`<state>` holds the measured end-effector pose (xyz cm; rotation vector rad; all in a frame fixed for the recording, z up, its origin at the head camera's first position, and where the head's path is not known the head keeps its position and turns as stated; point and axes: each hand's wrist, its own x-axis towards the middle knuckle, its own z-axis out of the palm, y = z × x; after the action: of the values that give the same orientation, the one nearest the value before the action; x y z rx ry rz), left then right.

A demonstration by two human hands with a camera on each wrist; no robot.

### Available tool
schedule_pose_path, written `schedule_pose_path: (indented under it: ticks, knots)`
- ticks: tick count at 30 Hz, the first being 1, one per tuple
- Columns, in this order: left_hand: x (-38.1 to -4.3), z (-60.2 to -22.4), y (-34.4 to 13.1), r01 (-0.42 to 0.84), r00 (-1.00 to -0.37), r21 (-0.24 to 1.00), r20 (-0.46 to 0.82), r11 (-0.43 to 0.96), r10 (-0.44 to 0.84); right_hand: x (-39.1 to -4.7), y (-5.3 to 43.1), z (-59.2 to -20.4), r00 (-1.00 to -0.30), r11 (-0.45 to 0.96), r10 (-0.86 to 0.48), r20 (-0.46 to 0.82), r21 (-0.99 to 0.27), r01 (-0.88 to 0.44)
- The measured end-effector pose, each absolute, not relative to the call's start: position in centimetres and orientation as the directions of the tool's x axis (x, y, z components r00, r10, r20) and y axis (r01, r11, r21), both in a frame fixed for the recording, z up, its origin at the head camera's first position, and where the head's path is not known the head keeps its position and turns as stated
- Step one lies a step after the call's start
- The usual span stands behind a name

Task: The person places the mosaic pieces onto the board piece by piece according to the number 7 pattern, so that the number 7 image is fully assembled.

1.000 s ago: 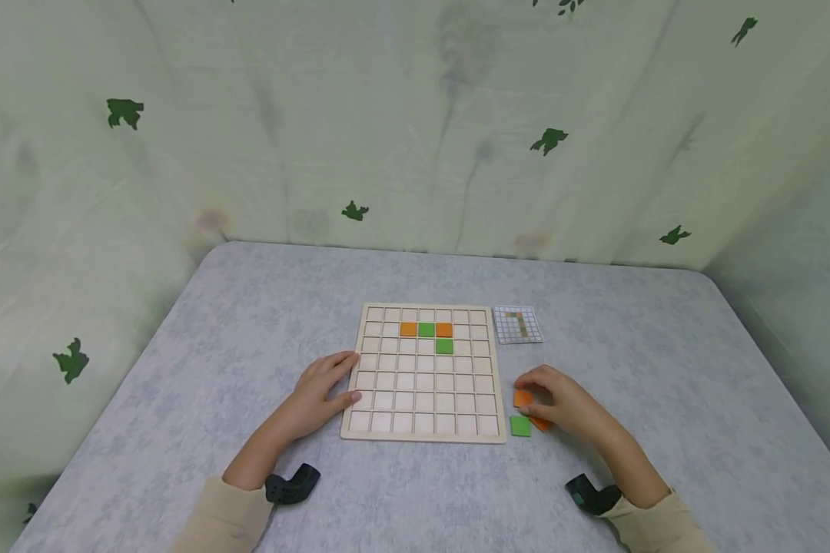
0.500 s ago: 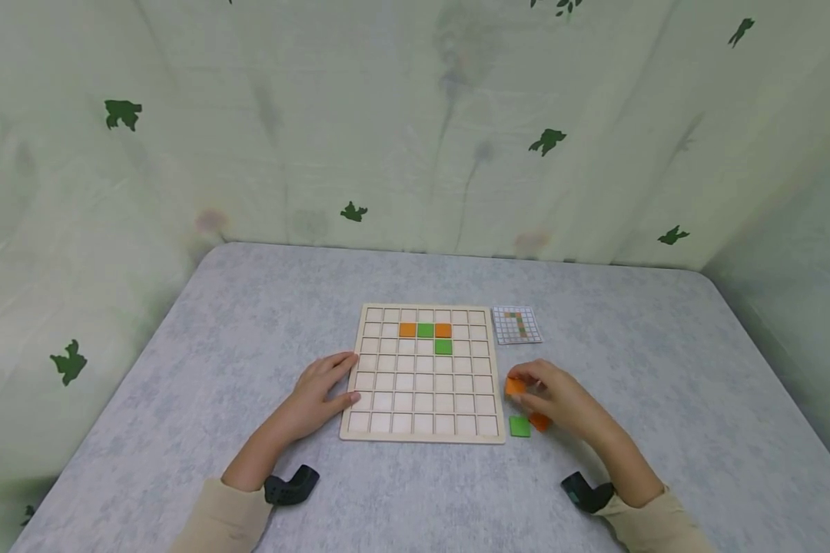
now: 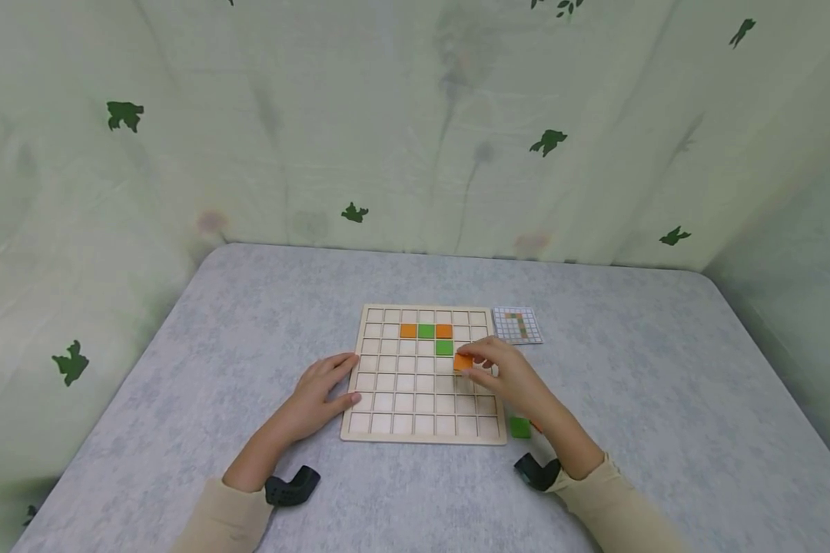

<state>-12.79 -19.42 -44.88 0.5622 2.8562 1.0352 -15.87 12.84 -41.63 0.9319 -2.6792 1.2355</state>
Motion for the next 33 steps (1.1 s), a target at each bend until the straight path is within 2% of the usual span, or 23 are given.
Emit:
schedule_pose_path:
  ticks: [7,17,25,33]
  knots:
    - [-12.9,-45.1,-19.5,0.329,-0.930,0.628,0.087,0.705,0.356,-16.9,10.9,-43.5,-0.866,0.544,-0.467,0.177,-0.714,-0.440]
    - [-13.0,-45.3,-19.6,0.327,-0.932,0.629,0.090,0.705,0.352,-17.6,9.7,-44.8,-0.893,0.597,-0.413,0.178,-0.688,-0.413]
    - [-13.0,-45.1,-19.5,0.327,-0.932,0.627,0.089,0.707,0.352,-17.4,10.2,-43.8,-0.888,0.600,-0.451,0.088,-0.708,-0.374]
    - [-13.0,-45.2,-19.5,0.327,-0.931,0.626,0.088,0.708,0.354,-16.3,12.3,-41.7,-0.875,0.544,-0.476,0.095,-0.750,-0.377]
